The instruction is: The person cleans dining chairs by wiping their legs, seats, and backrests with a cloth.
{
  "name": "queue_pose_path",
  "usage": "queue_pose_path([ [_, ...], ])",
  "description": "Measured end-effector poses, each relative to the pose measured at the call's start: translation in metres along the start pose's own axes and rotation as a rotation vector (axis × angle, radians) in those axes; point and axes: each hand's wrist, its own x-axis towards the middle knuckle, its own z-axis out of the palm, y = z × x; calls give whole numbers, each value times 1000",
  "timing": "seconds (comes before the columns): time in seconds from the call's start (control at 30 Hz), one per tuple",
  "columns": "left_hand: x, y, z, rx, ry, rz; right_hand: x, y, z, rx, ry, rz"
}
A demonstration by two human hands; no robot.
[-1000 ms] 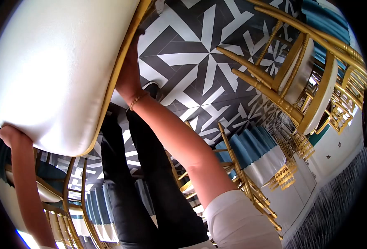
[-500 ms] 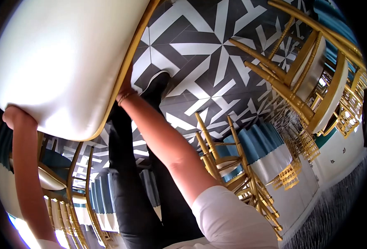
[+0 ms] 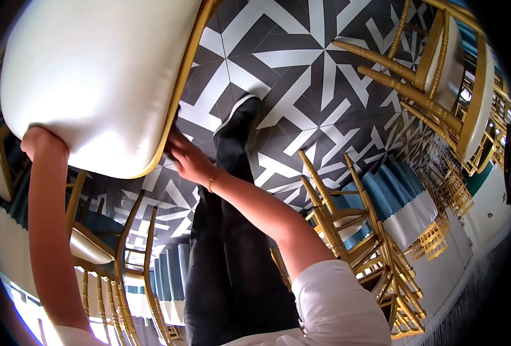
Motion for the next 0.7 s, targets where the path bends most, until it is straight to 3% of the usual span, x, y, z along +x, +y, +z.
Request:
queue_pose_path([
  [0.03, 0, 1, 0, 4, 7, 6, -13, 3, -5, -28, -184, -14],
  [0.07, -2, 0, 2, 12, 12, 11, -21, 2, -11, 108, -179, 46],
  [0.1, -3, 0, 1, 24, 21, 9, -30, 6, -24, 53, -108, 78],
  [0.13, -4, 0, 2, 33, 30, 7, -31, 16, -36, 83, 32, 172],
  [0.17, -5, -1, 2, 43, 44, 3, -28, 31, -43, 142, 252, 429],
  [0.2, -5, 0, 4, 54, 54, 1, -2, 28, -71, 216, 495, 440],
  [0.23, -5, 1, 4, 68, 76, 0, 3, 74, -81, 252, 662, 577],
  [0.27, -4, 2, 3, 83, 103, -1, 23, 98, -113, 386, 654, 704],
  [0.3, -4, 2, 1, 100, 132, -5, 58, 103, -137, 529, 809, 562],
  [0.37, 0, 1, -5, 113, 148, 1, 122, 140, -179, 920, 900, 459],
  [0.43, 23, -8, -16, 3, 26, -27, 176, 177, -211, 1146, 765, 363],
  [0.5, 10, -5, -14, -76, -27, -68, 227, 234, -232, 1268, 708, 320],
  [0.57, 9, -8, -16, -29, -16, -41, 277, 279, -243, 1191, 940, 404],
  [0.6, 16, -13, -24, -40, -80, 16, 273, 274, -272, 1611, 446, 399],
  [0.63, 22, -19, -31, -38, -146, 69, 291, 296, -269, 1615, 431, 408],
  [0.7, 26, -21, -35, -10, -146, 75, 297, 330, -261, 1043, 511, 242],
])
